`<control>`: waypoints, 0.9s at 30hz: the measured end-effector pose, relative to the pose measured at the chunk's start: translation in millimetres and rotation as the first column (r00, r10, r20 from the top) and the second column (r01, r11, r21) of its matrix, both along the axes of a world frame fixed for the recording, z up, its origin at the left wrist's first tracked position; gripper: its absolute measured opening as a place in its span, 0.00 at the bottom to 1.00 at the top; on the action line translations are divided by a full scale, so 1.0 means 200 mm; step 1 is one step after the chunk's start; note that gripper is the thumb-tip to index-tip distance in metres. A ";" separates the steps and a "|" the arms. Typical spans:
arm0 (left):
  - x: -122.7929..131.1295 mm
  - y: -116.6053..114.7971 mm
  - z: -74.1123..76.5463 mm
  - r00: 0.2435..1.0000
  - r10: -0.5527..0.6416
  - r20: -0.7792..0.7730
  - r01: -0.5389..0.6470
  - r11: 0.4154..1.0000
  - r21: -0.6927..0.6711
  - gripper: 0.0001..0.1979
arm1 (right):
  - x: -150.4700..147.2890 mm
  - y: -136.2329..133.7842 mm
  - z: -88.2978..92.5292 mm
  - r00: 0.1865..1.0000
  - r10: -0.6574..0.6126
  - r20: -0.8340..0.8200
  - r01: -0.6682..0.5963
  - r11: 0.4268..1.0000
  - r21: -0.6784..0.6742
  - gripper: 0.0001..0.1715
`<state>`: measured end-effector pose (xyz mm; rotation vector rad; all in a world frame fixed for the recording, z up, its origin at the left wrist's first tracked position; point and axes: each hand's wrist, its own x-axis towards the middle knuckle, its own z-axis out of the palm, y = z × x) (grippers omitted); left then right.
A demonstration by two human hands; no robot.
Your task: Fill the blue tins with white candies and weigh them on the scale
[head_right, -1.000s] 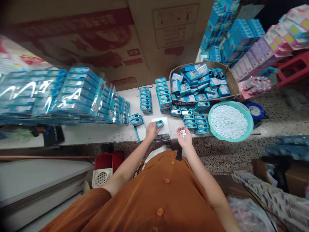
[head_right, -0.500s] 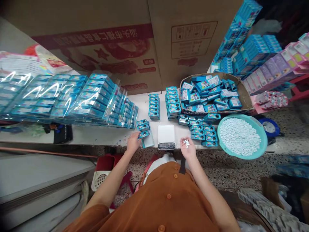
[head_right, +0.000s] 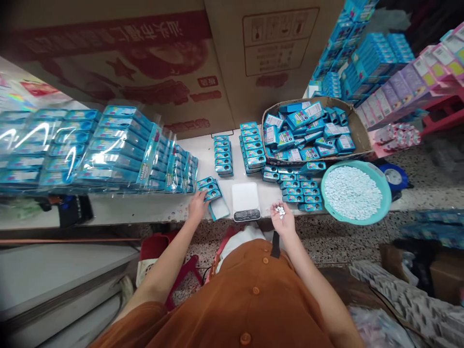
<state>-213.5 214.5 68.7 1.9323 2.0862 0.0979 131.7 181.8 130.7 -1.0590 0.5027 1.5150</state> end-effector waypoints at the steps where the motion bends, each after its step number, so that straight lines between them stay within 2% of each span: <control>1: 0.01 0.00 -0.01 1.000 0.009 -0.008 -0.009 1.000 0.009 0.20 | 0.00 0.00 0.00 1.000 -0.002 -0.002 0.002 1.000 0.000 0.17; 3: 0.03 0.01 -0.02 0.998 0.043 -0.045 -0.040 0.998 0.057 0.22 | 0.00 0.00 0.00 1.000 -0.003 -0.010 0.003 1.000 0.002 0.17; 6: 0.06 0.01 -0.06 0.993 0.069 -0.094 -0.055 0.988 0.147 0.30 | 0.01 0.00 -0.02 1.000 -0.009 -0.022 0.009 1.000 0.015 0.16; 8: 0.06 0.00 -0.09 0.994 0.043 -0.102 -0.026 0.987 0.160 0.35 | 0.02 -0.01 -0.02 1.000 -0.022 -0.020 0.022 0.999 0.031 0.16; 11: 0.02 -0.02 -0.14 0.994 0.034 -0.109 -0.017 0.989 0.149 0.37 | 0.06 -0.04 -0.03 0.998 -0.056 -0.017 0.056 0.997 0.047 0.16; 13: 0.01 -0.04 -0.14 0.993 0.036 -0.115 -0.016 0.985 0.172 0.39 | 0.11 -0.06 -0.03 0.996 -0.083 -0.020 0.084 0.995 0.048 0.16; 15: 0.06 -0.04 -0.12 0.994 -0.007 -0.105 0.030 0.975 0.222 0.39 | 0.15 -0.08 -0.04 0.994 -0.108 -0.026 0.109 0.993 0.044 0.16; 18: 0.29 0.01 -0.07 0.984 -0.175 -0.031 0.176 0.939 0.297 0.35 | 0.21 -0.10 -0.04 0.989 -0.140 -0.040 0.141 0.990 0.029 0.16; 22: 0.77 0.16 -0.03 0.911 -0.406 0.079 0.354 0.865 0.357 0.28 | 0.26 -0.09 -0.02 0.986 -0.155 -0.054 0.156 0.988 -0.001 0.16; 25: 1.08 0.31 -0.04 0.840 -0.531 0.110 0.474 0.818 0.327 0.27 | 0.32 -0.10 -0.01 0.988 -0.140 -0.064 0.141 0.990 0.003 0.15; 27: 1.21 0.39 -0.08 0.826 -0.554 0.105 0.510 0.814 0.278 0.26 | 0.37 -0.11 0.00 0.990 -0.124 -0.070 0.126 0.992 0.025 0.14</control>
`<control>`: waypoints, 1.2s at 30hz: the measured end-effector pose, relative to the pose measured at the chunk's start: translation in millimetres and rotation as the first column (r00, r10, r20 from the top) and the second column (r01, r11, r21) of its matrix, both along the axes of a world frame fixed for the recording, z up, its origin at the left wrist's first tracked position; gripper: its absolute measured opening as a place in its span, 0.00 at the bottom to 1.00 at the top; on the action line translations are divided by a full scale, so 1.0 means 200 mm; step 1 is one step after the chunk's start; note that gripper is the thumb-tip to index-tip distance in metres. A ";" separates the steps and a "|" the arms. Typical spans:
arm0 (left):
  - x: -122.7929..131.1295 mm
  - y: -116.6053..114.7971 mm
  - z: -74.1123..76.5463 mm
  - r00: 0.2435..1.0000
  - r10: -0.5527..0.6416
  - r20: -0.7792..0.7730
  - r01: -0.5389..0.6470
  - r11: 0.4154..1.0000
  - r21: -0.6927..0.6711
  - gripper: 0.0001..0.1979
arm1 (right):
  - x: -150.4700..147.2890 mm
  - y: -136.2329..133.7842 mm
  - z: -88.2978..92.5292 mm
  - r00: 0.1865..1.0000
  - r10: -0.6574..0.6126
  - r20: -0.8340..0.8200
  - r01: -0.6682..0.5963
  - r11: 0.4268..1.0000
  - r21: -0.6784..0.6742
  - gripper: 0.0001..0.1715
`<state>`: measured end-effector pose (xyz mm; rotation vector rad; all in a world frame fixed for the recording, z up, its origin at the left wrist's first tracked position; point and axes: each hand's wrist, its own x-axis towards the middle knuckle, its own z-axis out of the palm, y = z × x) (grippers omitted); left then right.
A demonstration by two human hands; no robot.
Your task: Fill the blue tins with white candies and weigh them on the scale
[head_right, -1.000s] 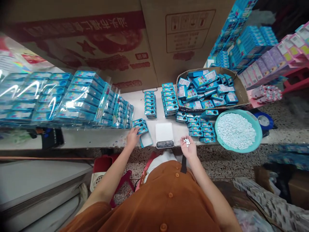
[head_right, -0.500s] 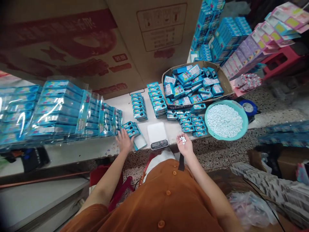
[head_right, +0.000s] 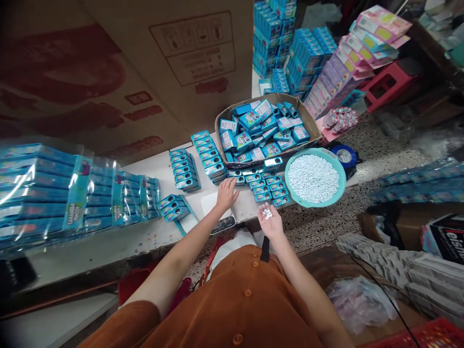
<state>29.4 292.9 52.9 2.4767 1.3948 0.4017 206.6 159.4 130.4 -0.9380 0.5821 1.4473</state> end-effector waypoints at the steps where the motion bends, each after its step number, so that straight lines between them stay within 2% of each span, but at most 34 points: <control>1: 0.04 0.03 -0.02 1.000 0.004 -0.025 -0.005 1.000 -0.018 0.24 | 0.03 -0.01 0.00 1.000 0.005 0.001 -0.005 1.000 0.012 0.13; 6: 0.09 0.06 -0.15 0.990 0.083 -0.117 -0.083 0.997 0.004 0.14 | 0.15 -0.04 -0.03 1.000 -0.004 -0.001 0.004 1.000 0.014 0.11; 10: 0.09 0.04 -0.20 0.995 0.038 -0.087 -0.040 0.999 -0.013 0.13 | 0.21 -0.05 -0.04 1.000 0.000 -0.018 0.000 1.000 -0.002 0.12; 13: 0.08 0.02 -0.17 0.997 0.023 -0.076 -0.030 0.996 -0.086 0.14 | 0.23 -0.05 -0.04 1.000 0.015 -0.019 -0.015 1.000 -0.003 0.12; 16: 0.01 -0.05 -0.08 0.996 0.089 -0.018 -0.090 0.989 -0.121 0.18 | 0.23 -0.03 -0.04 0.999 0.031 -0.019 -0.031 0.999 -0.022 0.13; 19: -0.13 -0.18 0.04 0.969 0.239 0.057 -0.231 0.966 -0.114 0.23 | 0.22 -0.01 -0.04 0.999 0.048 -0.015 -0.048 0.998 -0.036 0.12; 21: -0.25 -0.26 0.10 0.945 0.319 0.075 -0.310 0.944 -0.112 0.22 | 0.20 0.00 -0.04 0.998 0.056 -0.016 -0.057 0.998 -0.035 0.12; 23: -0.36 -0.33 0.14 0.935 0.346 0.074 -0.336 0.935 -0.116 0.21 | 0.17 0.00 -0.03 0.998 0.064 -0.025 -0.065 0.997 -0.031 0.13; 25: -0.45 -0.37 0.14 0.935 0.351 0.060 -0.342 0.932 -0.120 0.20 | 0.14 0.01 -0.03 0.997 0.072 -0.035 -0.072 0.997 -0.024 0.15; 28: -0.51 -0.38 0.10 0.935 0.354 0.022 -0.348 0.927 -0.139 0.20 | 0.10 0.00 -0.02 0.996 0.085 -0.030 -0.086 0.996 -0.014 0.16; 33: -0.51 -0.36 0.01 0.930 0.369 0.001 -0.362 0.914 -0.181 0.19 | 0.05 -0.03 -0.01 0.995 0.103 0.008 -0.103 0.995 -0.013 0.13; 36: -0.51 -0.37 -0.01 0.928 0.372 0.000 -0.367 0.915 -0.170 0.25 | 0.01 -0.04 -0.01 0.992 0.122 0.016 -0.122 0.993 0.002 0.12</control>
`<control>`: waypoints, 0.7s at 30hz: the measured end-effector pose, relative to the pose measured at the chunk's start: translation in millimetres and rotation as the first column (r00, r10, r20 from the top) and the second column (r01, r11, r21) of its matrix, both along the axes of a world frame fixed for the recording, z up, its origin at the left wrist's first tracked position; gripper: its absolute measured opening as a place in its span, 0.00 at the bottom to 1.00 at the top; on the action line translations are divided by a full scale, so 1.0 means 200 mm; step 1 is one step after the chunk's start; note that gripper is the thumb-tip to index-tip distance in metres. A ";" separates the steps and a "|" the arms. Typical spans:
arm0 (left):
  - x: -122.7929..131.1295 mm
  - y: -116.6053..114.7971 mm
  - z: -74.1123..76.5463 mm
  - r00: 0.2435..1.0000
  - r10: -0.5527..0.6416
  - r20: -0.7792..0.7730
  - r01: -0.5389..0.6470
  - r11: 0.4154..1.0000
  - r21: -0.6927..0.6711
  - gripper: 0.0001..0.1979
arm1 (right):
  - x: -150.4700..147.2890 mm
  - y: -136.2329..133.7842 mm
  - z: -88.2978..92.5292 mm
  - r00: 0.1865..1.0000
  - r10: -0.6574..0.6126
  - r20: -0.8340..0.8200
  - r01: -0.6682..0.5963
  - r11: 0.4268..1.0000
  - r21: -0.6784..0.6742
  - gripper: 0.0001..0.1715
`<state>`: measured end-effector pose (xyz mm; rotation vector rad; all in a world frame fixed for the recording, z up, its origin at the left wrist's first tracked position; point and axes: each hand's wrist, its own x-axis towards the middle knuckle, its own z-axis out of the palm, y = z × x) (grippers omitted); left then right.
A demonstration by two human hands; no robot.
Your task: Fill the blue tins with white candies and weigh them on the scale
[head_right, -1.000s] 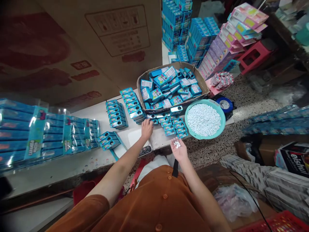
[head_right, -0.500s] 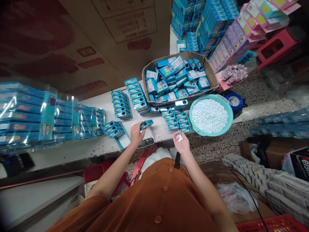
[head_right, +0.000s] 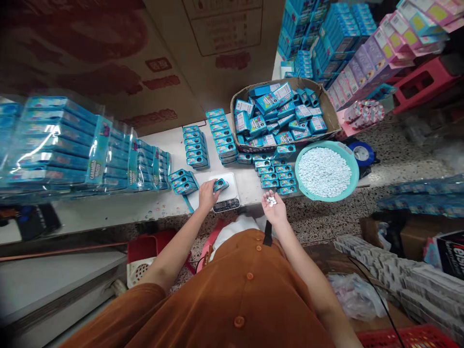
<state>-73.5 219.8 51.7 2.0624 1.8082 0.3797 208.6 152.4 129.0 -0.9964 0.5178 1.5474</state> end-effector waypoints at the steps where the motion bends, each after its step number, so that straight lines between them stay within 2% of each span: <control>1: -0.01 -0.01 0.00 1.000 0.007 -0.004 -0.007 1.000 0.014 0.29 | -0.01 0.00 0.00 1.000 0.004 0.001 -0.004 1.000 0.002 0.12; 3: -0.04 -0.05 0.01 0.999 0.044 0.002 -0.044 0.998 0.051 0.37 | -0.04 0.00 0.00 1.000 0.009 0.000 -0.009 1.000 0.006 0.14; 5: -0.08 -0.11 0.01 0.995 0.094 0.036 -0.097 0.992 0.085 0.40 | -0.06 -0.01 -0.01 1.000 0.017 0.003 -0.017 1.000 0.014 0.15; 11: -0.17 -0.43 -0.02 0.938 0.313 0.147 -0.330 0.937 0.116 0.32 | -0.14 0.00 -0.03 0.996 0.082 0.027 -0.083 0.996 0.025 0.20; 15: -0.20 -0.65 -0.06 0.897 0.402 0.184 -0.420 0.905 0.070 0.28 | -0.21 0.03 -0.05 0.990 0.133 0.038 -0.133 0.991 -0.001 0.21; 21: -0.24 -0.83 -0.08 0.851 0.490 0.189 -0.500 0.866 0.000 0.24 | -0.33 0.05 -0.11 0.973 0.228 0.037 -0.227 0.973 -0.046 0.17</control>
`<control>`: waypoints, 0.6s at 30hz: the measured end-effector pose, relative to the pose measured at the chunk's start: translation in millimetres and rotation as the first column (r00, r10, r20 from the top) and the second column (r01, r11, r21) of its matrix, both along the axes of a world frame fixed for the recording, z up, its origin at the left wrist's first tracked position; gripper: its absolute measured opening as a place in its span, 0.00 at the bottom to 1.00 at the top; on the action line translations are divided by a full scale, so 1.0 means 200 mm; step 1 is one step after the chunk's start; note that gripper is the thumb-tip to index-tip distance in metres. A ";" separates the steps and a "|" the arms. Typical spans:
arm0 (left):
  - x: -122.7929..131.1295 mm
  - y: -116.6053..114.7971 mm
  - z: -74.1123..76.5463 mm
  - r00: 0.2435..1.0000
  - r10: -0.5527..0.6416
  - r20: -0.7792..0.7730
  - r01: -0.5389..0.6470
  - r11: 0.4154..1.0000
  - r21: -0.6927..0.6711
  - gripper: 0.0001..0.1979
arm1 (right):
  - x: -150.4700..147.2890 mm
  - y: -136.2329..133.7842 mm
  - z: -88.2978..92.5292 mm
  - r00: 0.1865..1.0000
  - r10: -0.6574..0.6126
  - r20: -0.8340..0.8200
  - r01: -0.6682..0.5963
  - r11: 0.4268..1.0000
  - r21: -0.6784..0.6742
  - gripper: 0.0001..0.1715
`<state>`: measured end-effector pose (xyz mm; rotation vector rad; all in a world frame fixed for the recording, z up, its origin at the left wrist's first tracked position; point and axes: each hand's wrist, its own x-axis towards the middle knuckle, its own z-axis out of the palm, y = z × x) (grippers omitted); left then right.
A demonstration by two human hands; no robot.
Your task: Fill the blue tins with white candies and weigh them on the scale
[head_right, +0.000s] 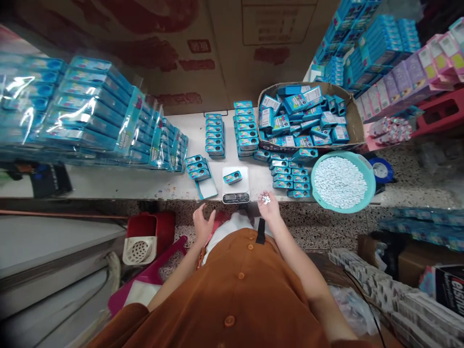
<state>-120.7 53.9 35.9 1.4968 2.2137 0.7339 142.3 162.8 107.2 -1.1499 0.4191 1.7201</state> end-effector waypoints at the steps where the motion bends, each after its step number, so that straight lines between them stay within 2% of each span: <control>1: -0.01 -0.02 0.00 1.000 0.019 0.002 -0.019 1.000 -0.004 0.23 | -0.02 0.00 -0.01 1.000 0.007 0.008 -0.007 1.000 -0.004 0.15; 4: -0.05 -0.06 0.00 0.998 0.060 0.007 -0.060 0.998 -0.012 0.22 | -0.07 0.02 -0.04 0.999 0.035 0.037 -0.034 0.999 -0.005 0.12; 7: -0.08 -0.09 -0.01 0.996 0.087 0.014 -0.087 0.996 -0.010 0.20 | -0.12 0.08 -0.05 0.997 0.066 0.046 -0.066 0.998 0.006 0.15; 13: -0.08 -0.16 -0.04 0.990 0.142 0.026 -0.142 0.990 -0.015 0.19 | -0.30 0.36 -0.06 0.993 0.094 0.066 -0.101 0.988 0.114 0.22; 18: -0.06 -0.23 -0.05 0.979 0.197 0.051 -0.195 0.980 -0.037 0.18 | -0.44 0.56 -0.14 0.978 0.084 0.194 -0.130 0.961 0.243 0.25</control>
